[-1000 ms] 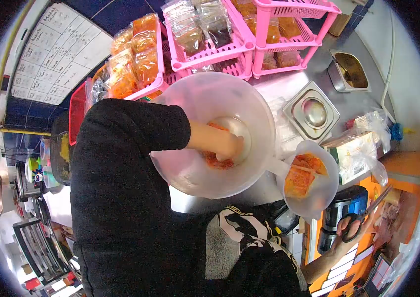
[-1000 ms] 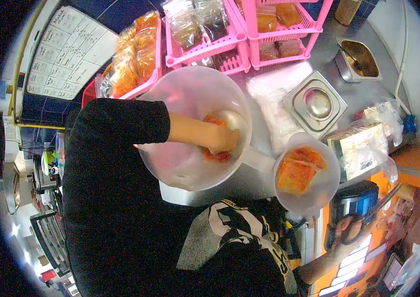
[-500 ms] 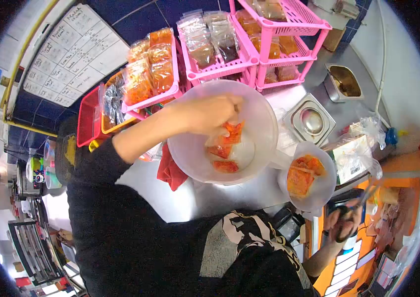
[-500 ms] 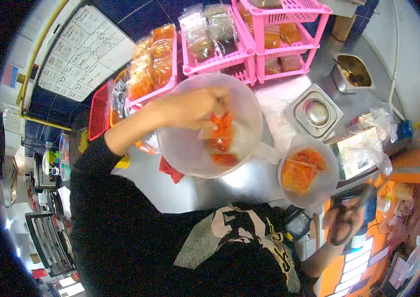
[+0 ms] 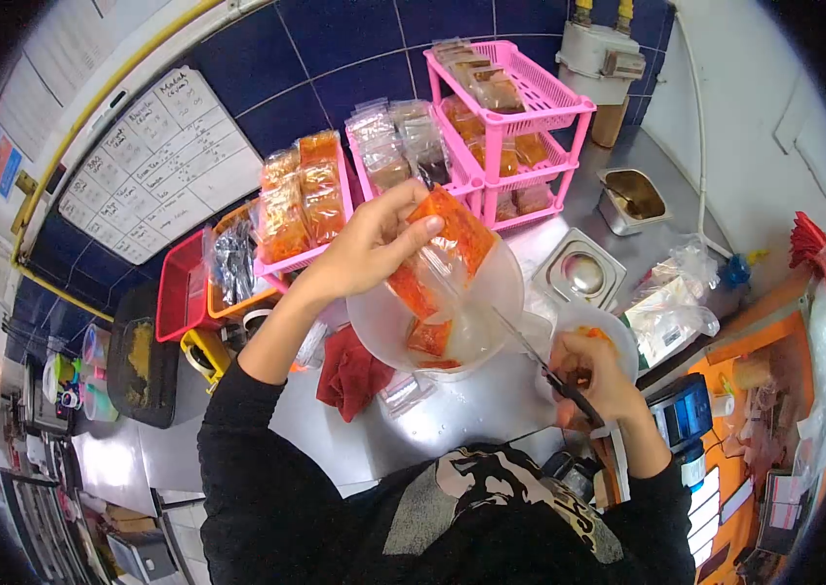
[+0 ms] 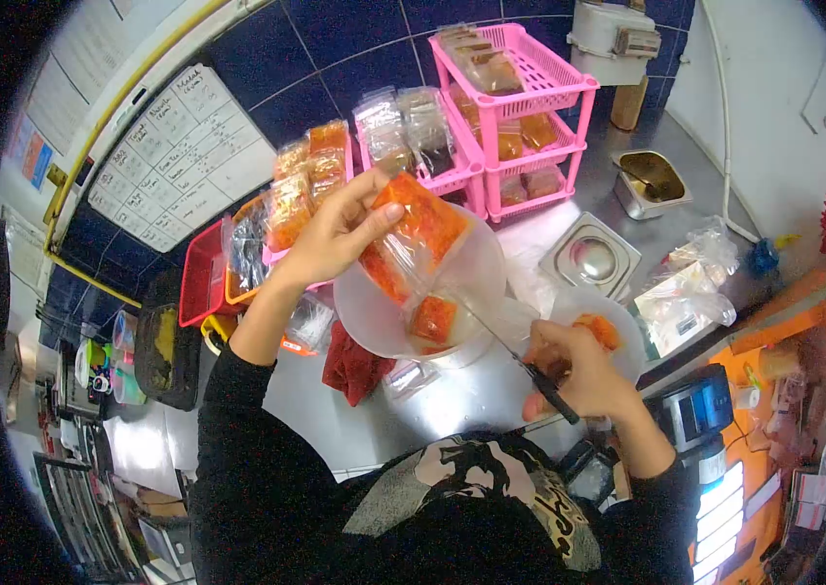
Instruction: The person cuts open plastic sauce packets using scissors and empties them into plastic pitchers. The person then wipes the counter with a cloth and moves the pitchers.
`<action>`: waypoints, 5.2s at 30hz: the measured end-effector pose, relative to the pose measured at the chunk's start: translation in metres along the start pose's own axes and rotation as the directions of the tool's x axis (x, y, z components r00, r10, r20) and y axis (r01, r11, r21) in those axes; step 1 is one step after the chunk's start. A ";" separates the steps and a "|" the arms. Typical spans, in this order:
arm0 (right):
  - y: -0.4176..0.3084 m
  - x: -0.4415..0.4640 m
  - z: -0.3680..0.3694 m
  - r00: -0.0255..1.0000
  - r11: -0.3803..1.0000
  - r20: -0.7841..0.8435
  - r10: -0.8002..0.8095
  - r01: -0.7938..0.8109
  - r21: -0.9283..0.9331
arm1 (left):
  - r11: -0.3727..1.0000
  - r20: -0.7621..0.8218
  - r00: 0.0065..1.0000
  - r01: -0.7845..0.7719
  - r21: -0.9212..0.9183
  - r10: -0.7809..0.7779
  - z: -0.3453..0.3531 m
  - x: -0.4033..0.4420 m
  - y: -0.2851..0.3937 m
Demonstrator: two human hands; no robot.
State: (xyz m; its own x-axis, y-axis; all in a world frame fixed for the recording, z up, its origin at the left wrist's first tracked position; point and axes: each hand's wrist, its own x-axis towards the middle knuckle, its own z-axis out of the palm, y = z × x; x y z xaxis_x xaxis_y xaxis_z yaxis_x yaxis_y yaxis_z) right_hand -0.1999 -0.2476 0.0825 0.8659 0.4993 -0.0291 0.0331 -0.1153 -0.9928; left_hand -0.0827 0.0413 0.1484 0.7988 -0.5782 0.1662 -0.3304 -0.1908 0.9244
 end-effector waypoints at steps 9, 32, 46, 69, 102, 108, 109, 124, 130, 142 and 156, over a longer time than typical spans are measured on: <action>-0.008 0.029 0.015 0.996 0.959 0.062 -0.058 0.038 0.282 | 0.994 -0.105 0.988 -0.112 -0.021 0.109 0.015 0.005 -0.005; 0.007 0.032 0.013 0.991 0.961 -0.054 -0.121 0.130 0.243 | 0.990 0.107 0.985 -0.127 -0.058 0.133 0.024 0.002 0.000; -0.005 0.029 0.012 0.997 0.972 -0.038 -0.073 0.080 0.220 | 0.970 0.119 0.992 -0.075 0.232 0.049 0.026 0.000 0.022; -0.001 0.030 0.015 0.988 0.948 -0.096 -0.125 0.147 0.283 | 0.999 0.057 0.998 0.003 -0.040 -0.001 0.036 -0.002 0.015; -0.002 0.026 0.018 0.996 0.927 0.009 -0.094 0.085 0.364 | 0.984 0.284 0.946 -0.175 0.046 0.155 0.045 -0.004 0.037; 0.002 0.024 0.022 0.980 0.902 0.024 -0.198 0.172 0.396 | 0.989 0.321 0.936 -0.147 -0.010 0.143 0.054 -0.004 0.029; 0.002 0.021 0.020 0.986 0.902 0.008 -0.166 0.149 0.405 | 0.989 0.325 0.935 -0.147 -0.008 0.141 0.055 -0.004 0.030; 0.008 -0.028 0.025 0.910 0.773 -0.289 -0.299 0.408 0.486 | 0.951 0.488 0.868 0.072 -0.301 0.088 0.110 0.009 0.058; 0.002 -0.055 0.031 0.879 0.738 -0.416 -0.231 0.437 0.514 | 0.964 0.584 0.796 0.001 -0.264 0.159 0.139 0.021 0.058; 0.015 -0.080 0.035 0.866 0.685 -0.492 -0.093 0.414 0.600 | 0.937 0.678 0.721 0.122 -0.326 0.142 0.173 0.027 0.059; 0.027 -0.114 0.006 0.708 0.812 -0.701 -0.081 0.455 0.365 | 0.959 0.499 0.845 -0.056 -0.279 0.195 0.194 0.051 0.016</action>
State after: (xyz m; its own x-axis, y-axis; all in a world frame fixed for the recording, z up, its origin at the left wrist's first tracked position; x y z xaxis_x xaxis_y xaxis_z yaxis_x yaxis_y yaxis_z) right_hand -0.3008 -0.3028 0.0581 0.9606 -0.2391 0.1418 0.2386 0.4472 -0.8620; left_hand -0.1449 -0.1456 0.1052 0.3595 -0.9212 0.1490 -0.2210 0.0711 0.9727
